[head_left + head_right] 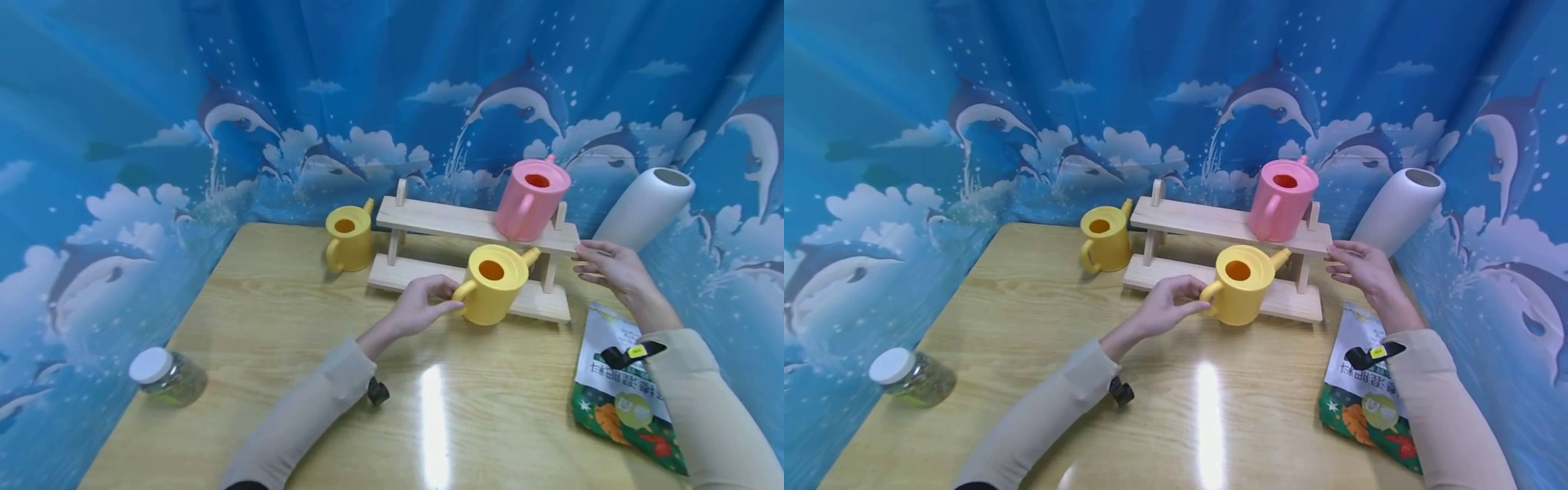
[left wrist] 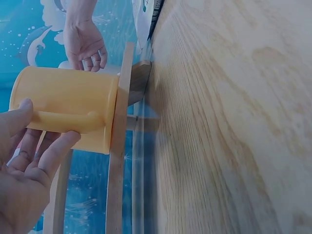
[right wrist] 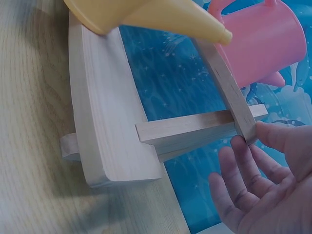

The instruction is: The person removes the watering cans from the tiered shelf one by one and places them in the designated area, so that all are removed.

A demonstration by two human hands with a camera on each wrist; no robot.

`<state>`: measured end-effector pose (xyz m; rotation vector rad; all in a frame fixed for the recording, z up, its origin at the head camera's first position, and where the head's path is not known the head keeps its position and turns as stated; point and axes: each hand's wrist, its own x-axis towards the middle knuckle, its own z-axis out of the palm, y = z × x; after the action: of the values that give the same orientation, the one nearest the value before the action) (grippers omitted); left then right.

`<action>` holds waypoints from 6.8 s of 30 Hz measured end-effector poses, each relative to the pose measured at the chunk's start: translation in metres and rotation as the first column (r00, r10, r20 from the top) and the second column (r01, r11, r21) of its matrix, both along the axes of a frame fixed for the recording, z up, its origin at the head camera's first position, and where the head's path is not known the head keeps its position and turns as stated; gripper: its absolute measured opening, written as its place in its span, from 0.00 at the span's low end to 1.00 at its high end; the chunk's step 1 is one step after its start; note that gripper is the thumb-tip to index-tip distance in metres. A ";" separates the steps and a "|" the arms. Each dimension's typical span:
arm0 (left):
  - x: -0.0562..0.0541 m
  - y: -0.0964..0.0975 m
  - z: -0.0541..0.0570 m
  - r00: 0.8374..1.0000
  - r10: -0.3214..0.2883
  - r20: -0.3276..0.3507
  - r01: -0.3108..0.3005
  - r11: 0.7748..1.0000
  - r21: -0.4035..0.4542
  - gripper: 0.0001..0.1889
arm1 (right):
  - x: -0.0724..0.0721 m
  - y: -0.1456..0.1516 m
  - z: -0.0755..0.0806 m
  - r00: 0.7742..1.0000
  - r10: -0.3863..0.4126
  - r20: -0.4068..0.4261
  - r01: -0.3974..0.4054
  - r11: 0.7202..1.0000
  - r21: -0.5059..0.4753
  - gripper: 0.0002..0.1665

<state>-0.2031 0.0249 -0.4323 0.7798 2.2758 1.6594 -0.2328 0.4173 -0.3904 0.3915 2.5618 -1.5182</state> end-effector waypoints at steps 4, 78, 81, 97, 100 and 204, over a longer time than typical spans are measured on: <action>0.007 -0.012 0.000 1.000 0.012 0.019 -0.012 1.000 0.012 0.13 | 0.000 0.001 0.000 1.000 0.003 -0.005 -0.003 1.000 -0.002 0.55; -0.066 -0.258 -0.028 0.656 0.753 0.057 -0.755 0.654 0.048 0.20 | 0.001 0.001 -0.002 1.000 -0.003 -0.004 0.003 1.000 -0.014 0.52; -0.066 -0.257 -0.032 0.660 0.750 0.046 -0.751 0.659 0.038 0.20 | 0.001 0.001 -0.002 1.000 -0.008 -0.002 0.008 1.000 -0.015 0.52; -0.067 -0.259 -0.045 0.678 0.734 0.039 -0.734 0.679 -0.017 0.22 | 0.001 -0.001 -0.001 1.000 -0.018 -0.004 0.018 1.000 -0.002 0.53; -0.067 -0.260 -0.042 0.683 0.729 0.044 -0.730 0.684 0.000 0.24 | 0.001 -0.002 -0.001 1.000 -0.019 -0.004 0.019 1.000 -0.002 0.53; -0.046 -0.206 0.113 0.755 0.628 -0.189 -0.583 0.774 0.247 0.16 | 0.001 -0.001 -0.004 1.000 -0.015 -0.007 0.015 1.000 0.027 0.52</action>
<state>-0.2490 -0.1811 -0.3193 0.2908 2.8115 2.1596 -0.2323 0.4160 -0.3943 0.4099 2.5926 -1.4940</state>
